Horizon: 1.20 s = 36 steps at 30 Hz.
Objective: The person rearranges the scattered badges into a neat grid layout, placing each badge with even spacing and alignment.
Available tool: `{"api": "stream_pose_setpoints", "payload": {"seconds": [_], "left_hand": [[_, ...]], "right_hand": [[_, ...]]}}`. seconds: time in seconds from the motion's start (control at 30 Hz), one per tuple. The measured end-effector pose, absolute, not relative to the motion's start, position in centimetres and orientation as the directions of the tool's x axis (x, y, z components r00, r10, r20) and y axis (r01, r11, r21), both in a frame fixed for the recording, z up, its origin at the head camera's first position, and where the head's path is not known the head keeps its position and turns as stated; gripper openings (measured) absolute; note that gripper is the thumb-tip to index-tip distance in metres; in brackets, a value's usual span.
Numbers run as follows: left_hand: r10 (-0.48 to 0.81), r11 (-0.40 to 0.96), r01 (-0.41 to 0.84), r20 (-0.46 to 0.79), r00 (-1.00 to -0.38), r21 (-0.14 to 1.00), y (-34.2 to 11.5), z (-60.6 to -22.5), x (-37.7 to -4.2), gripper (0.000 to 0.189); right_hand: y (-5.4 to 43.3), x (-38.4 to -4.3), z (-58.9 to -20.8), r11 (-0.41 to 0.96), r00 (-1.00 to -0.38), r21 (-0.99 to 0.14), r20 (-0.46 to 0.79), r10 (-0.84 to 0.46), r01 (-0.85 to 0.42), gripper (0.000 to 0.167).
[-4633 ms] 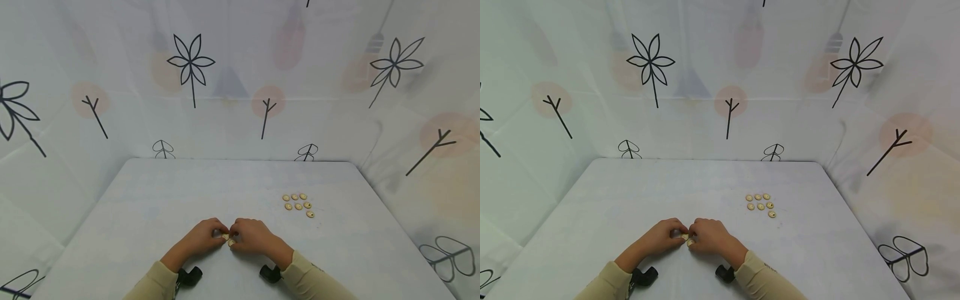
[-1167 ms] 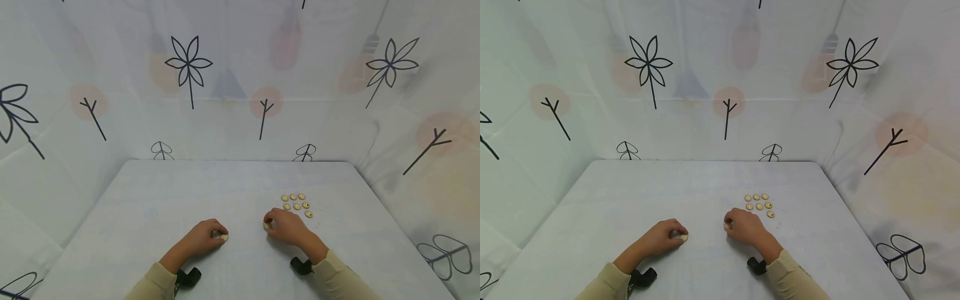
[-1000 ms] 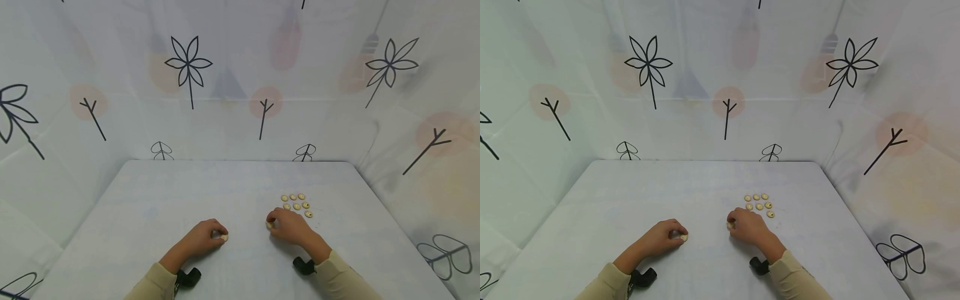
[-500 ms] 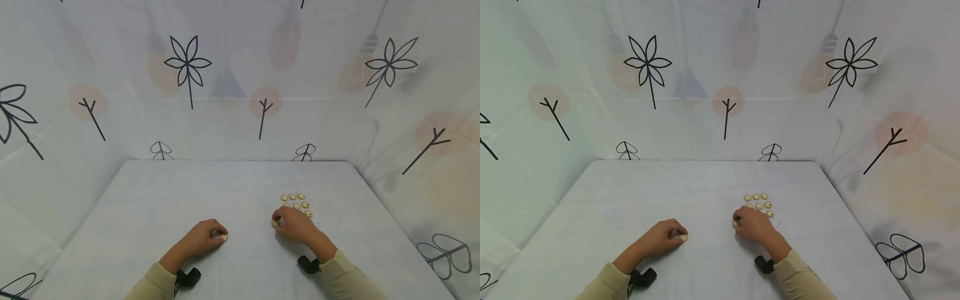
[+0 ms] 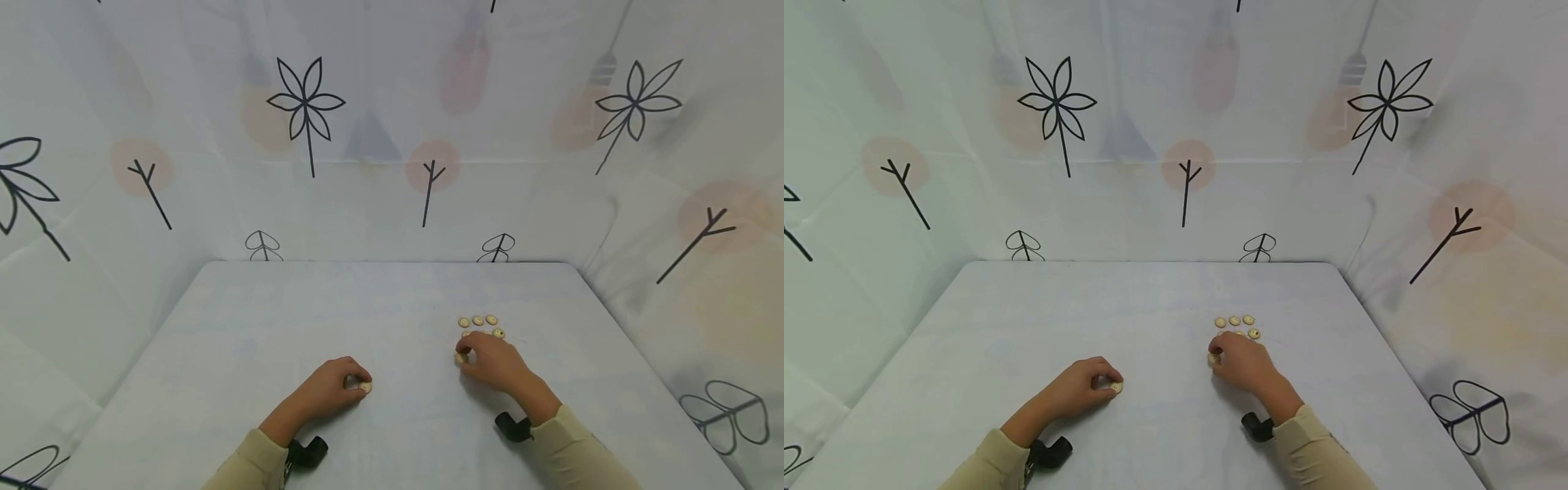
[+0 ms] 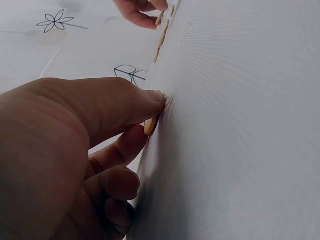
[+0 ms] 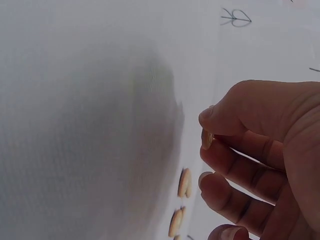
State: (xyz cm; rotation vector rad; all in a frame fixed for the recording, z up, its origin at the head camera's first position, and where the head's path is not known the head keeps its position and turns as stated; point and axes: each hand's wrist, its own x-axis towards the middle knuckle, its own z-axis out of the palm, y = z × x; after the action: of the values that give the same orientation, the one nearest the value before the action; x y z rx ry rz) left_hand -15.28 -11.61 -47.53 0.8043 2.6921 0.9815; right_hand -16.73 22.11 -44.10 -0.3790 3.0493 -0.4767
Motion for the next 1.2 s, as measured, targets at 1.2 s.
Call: {"api": "stream_pose_setpoints", "payload": {"seconds": [1.2], "left_hand": [[0.531,0.646,0.412,0.009,-0.848,0.643,-11.6,-47.7,-15.5,0.017]], "right_hand": [[25.4,-18.2,-44.3,0.952,-0.99,-0.289,-0.06,-0.127,-0.104,0.019]]}}
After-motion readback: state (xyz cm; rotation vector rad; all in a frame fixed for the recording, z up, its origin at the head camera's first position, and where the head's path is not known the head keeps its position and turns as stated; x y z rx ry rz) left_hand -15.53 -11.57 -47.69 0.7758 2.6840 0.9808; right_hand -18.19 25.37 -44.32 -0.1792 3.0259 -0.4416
